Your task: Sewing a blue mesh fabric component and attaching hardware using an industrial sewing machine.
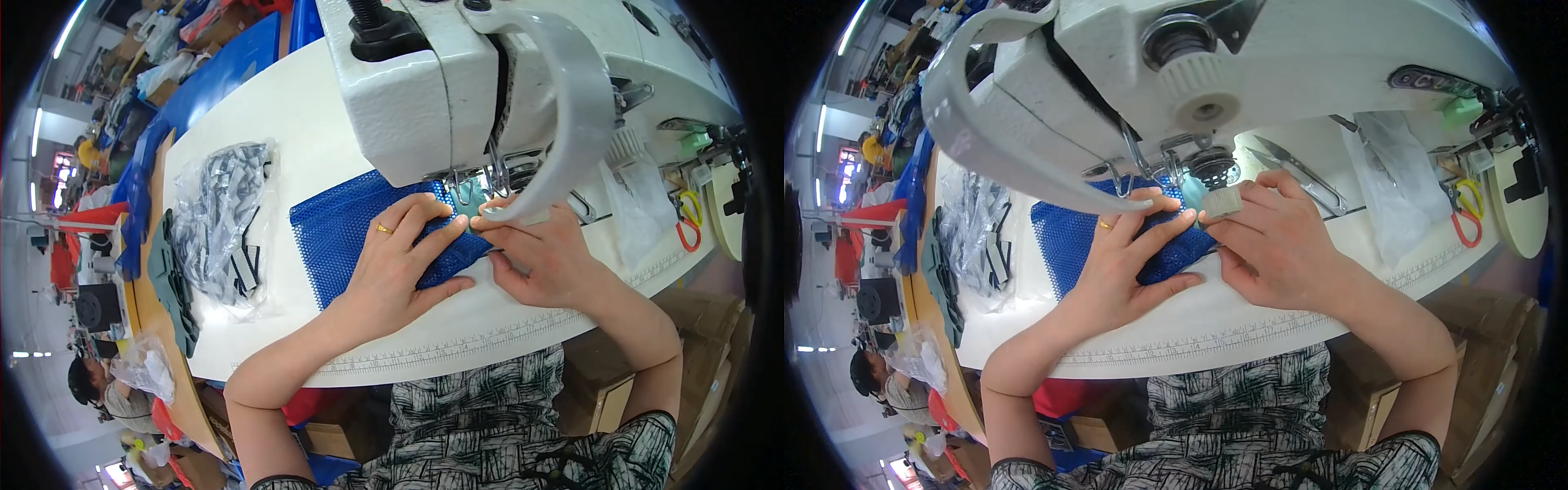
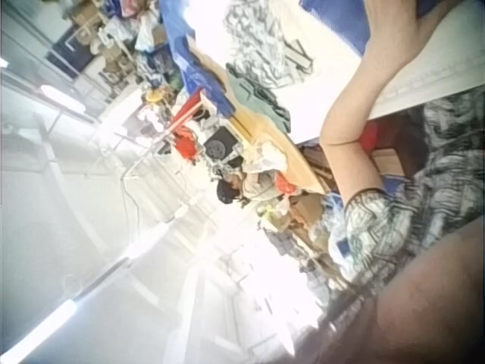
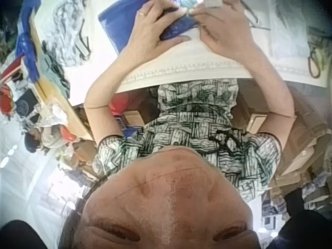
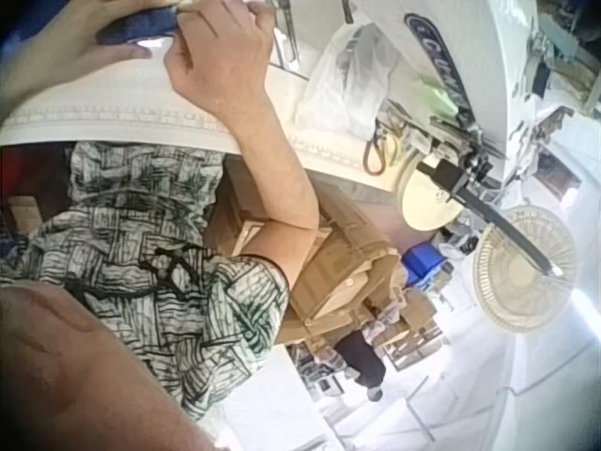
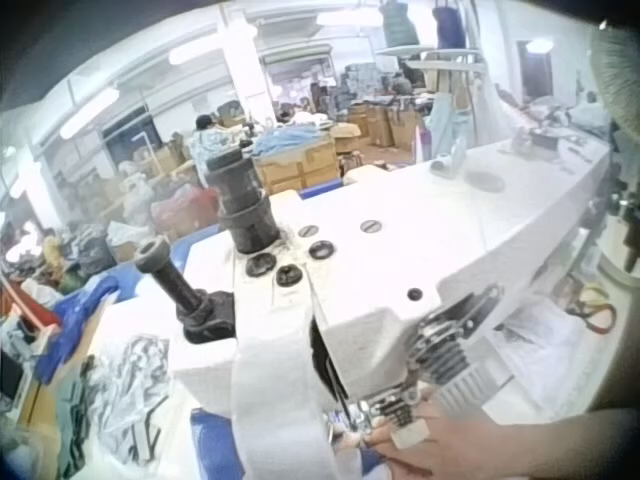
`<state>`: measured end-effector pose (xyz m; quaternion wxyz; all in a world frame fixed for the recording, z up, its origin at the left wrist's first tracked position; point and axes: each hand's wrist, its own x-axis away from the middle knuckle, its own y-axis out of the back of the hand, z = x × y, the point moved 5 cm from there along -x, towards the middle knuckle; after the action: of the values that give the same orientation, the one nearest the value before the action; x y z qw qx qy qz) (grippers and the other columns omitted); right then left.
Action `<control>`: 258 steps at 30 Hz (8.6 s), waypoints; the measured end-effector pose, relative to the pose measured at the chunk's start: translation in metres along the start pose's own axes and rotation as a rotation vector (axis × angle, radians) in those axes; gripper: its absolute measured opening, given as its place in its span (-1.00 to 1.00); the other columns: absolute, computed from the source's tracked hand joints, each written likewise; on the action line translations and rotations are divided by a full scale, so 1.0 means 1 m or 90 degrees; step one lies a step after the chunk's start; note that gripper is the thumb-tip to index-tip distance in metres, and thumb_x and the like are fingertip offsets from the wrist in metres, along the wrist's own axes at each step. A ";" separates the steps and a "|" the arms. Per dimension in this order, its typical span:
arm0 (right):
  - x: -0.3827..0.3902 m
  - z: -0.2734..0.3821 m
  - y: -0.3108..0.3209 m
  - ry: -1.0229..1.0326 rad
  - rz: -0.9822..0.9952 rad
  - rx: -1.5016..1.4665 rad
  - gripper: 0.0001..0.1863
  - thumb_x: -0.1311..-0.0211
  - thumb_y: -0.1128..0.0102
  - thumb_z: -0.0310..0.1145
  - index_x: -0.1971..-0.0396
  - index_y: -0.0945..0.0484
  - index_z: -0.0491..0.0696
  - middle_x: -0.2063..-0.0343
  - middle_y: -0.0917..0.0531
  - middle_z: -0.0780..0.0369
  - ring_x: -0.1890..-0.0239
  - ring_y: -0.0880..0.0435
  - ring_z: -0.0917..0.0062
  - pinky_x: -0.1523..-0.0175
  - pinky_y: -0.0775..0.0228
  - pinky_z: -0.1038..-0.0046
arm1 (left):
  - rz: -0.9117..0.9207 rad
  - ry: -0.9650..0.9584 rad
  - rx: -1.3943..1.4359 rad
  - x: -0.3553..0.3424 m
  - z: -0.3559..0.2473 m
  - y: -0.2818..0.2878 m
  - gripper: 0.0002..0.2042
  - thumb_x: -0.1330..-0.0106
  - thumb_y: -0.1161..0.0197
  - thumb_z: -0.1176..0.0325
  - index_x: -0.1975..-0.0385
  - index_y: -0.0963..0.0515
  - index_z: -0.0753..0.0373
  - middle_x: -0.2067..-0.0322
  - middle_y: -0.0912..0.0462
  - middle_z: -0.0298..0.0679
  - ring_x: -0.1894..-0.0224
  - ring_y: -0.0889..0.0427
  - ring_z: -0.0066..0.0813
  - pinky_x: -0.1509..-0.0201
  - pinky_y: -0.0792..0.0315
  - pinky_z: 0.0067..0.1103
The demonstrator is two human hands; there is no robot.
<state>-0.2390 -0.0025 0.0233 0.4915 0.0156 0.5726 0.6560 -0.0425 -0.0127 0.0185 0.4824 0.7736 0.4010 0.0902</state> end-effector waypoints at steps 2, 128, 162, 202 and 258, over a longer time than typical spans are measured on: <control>-0.001 0.001 0.000 -0.001 0.012 0.008 -0.60 0.09 -0.41 -0.49 0.13 -0.74 -0.07 0.23 -0.72 0.28 0.12 -0.68 0.36 -0.14 -0.45 0.13 | 0.002 -0.010 -0.011 0.001 0.001 0.001 -0.35 -0.21 -0.61 0.12 -0.30 -0.61 0.20 -0.32 -0.49 -0.08 -0.47 -0.36 0.00 -0.49 -0.24 -0.11; -0.004 -0.007 -0.002 -0.070 0.061 0.101 -0.49 -0.11 -0.46 -0.17 -0.07 -0.70 -0.02 0.14 -0.63 0.18 -0.12 -0.57 0.24 -0.26 -0.37 0.05 | -0.056 0.021 0.008 -0.011 0.016 0.003 -0.41 -0.24 -0.56 0.19 -0.17 -0.54 0.41 -0.22 -0.54 0.02 -0.28 -0.52 0.03 -0.38 -0.35 -0.19; -0.004 -0.007 -0.005 -0.062 0.062 0.098 -0.59 -0.10 -0.47 -0.22 0.01 -0.78 0.01 0.20 -0.66 0.13 -0.09 -0.61 0.21 -0.26 -0.39 0.04 | -0.067 -0.001 -0.027 -0.013 0.016 0.005 -0.60 -0.33 -0.47 0.29 -0.10 -0.60 0.32 -0.16 -0.60 -0.14 -0.24 -0.53 -0.13 -0.22 -0.33 -0.30; -0.002 -0.015 -0.006 -0.075 0.076 0.090 -0.59 -0.14 -0.45 -0.19 0.03 -0.74 -0.03 0.09 -0.67 0.12 -0.19 -0.57 0.11 -0.34 -0.33 0.01 | -0.097 0.022 -0.106 -0.008 0.027 0.021 -0.53 -0.29 -0.51 0.22 -0.07 -0.60 0.40 -0.08 -0.59 -0.07 -0.13 -0.52 -0.10 -0.16 -0.37 -0.30; -0.032 0.063 0.003 -0.288 0.394 -0.614 -0.66 -0.28 -0.44 -0.33 0.09 -0.70 -0.28 0.28 -0.80 0.18 0.22 -0.66 0.61 0.00 -0.53 0.45 | -0.142 0.084 -0.119 0.014 -0.077 0.135 -0.87 -0.26 -0.50 0.49 0.27 -0.72 0.37 0.57 -0.56 -0.35 0.54 -0.40 -0.68 0.46 -0.26 -0.64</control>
<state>-0.1881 0.0231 0.0643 0.3391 0.0957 0.0620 0.9338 -0.0021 0.0200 0.1651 0.5320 0.6683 0.5052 0.1231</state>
